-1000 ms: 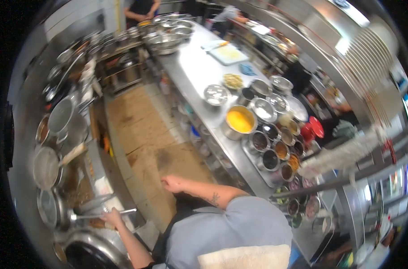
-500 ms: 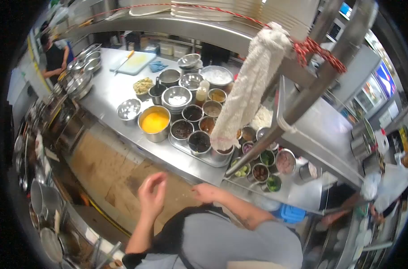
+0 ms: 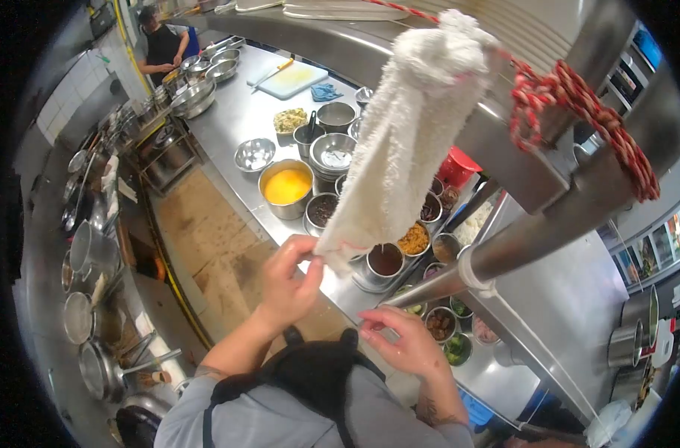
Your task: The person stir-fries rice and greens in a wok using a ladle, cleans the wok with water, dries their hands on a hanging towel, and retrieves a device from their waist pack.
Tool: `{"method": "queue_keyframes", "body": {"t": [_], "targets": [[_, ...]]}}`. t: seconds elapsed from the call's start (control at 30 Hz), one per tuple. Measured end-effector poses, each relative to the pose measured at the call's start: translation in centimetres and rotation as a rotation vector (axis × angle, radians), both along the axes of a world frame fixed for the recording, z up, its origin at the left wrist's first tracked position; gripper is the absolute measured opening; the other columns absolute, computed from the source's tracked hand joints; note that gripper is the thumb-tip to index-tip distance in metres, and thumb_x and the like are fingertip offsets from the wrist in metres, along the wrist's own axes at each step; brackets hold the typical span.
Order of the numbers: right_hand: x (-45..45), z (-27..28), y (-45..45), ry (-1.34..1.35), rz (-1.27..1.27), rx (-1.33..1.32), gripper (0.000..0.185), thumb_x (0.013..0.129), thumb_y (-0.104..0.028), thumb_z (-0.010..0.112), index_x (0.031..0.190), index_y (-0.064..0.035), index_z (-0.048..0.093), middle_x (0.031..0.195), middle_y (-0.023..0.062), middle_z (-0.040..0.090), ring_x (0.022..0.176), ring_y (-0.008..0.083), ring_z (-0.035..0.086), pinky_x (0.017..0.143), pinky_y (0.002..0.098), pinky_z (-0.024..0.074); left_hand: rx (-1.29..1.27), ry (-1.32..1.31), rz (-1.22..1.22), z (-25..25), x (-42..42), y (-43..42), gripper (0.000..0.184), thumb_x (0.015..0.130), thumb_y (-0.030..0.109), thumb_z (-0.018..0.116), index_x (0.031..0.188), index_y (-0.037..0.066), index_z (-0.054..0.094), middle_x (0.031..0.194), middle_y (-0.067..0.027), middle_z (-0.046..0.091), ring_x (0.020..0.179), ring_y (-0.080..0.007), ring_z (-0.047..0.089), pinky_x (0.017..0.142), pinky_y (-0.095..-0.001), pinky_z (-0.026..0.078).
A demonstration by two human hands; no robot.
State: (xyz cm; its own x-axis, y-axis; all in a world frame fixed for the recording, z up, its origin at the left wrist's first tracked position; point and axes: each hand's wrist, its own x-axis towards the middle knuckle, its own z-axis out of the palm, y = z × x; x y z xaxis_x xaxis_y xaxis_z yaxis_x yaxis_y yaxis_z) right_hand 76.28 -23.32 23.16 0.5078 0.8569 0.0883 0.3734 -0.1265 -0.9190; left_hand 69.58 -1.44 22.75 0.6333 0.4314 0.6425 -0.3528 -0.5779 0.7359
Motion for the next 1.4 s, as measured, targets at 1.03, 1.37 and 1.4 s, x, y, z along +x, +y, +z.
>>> {"method": "queue_keyframes", "body": {"t": [1.03, 1.37, 1.4], "targets": [[0.6, 4.2, 9.2, 0.618, -0.191, 1.348, 0.038, 0.091, -0.015, 0.055, 0.126, -0.0013, 0.05, 0.118, 0.0127, 0.06, 0.106, 0.0198, 0.06, 0.091, 0.0342, 0.0504, -0.532, -0.37, -0.724, 8.9, 2.3, -7.1, 0.034, 0.103, 0.027, 0.037, 0.123, 0.001, 0.048, 0.11, -0.0134, 0.059, 0.104, -0.0191, 0.056, 0.096, -0.0327, 0.042], [-0.7, 11.5, 9.3, -0.775, -0.576, 0.874, 0.067, 0.073, -0.016, 0.067, 0.135, -0.0035, 0.044, 0.134, 0.0189, 0.048, 0.122, 0.0295, 0.049, 0.099, 0.0392, 0.0399, -1.524, -0.361, -1.221, 6.3, 2.3, -7.8, 0.043, 0.092, 0.021, 0.05, 0.132, 0.005, 0.044, 0.127, -0.015, 0.053, 0.114, -0.0206, 0.055, 0.096, -0.0353, 0.045], [-1.5, 12.0, 10.1, -0.498, -0.368, 1.063, 0.073, 0.076, -0.022, 0.066, 0.14, -0.0043, 0.036, 0.142, 0.0197, 0.039, 0.131, 0.0307, 0.04, 0.105, 0.0411, 0.0341, -1.505, -0.297, -1.336, 6.1, 3.1, -7.0, 0.044, 0.091, 0.02, 0.051, 0.132, 0.004, 0.044, 0.126, -0.0146, 0.054, 0.113, -0.0206, 0.055, 0.096, -0.035, 0.046]]}}
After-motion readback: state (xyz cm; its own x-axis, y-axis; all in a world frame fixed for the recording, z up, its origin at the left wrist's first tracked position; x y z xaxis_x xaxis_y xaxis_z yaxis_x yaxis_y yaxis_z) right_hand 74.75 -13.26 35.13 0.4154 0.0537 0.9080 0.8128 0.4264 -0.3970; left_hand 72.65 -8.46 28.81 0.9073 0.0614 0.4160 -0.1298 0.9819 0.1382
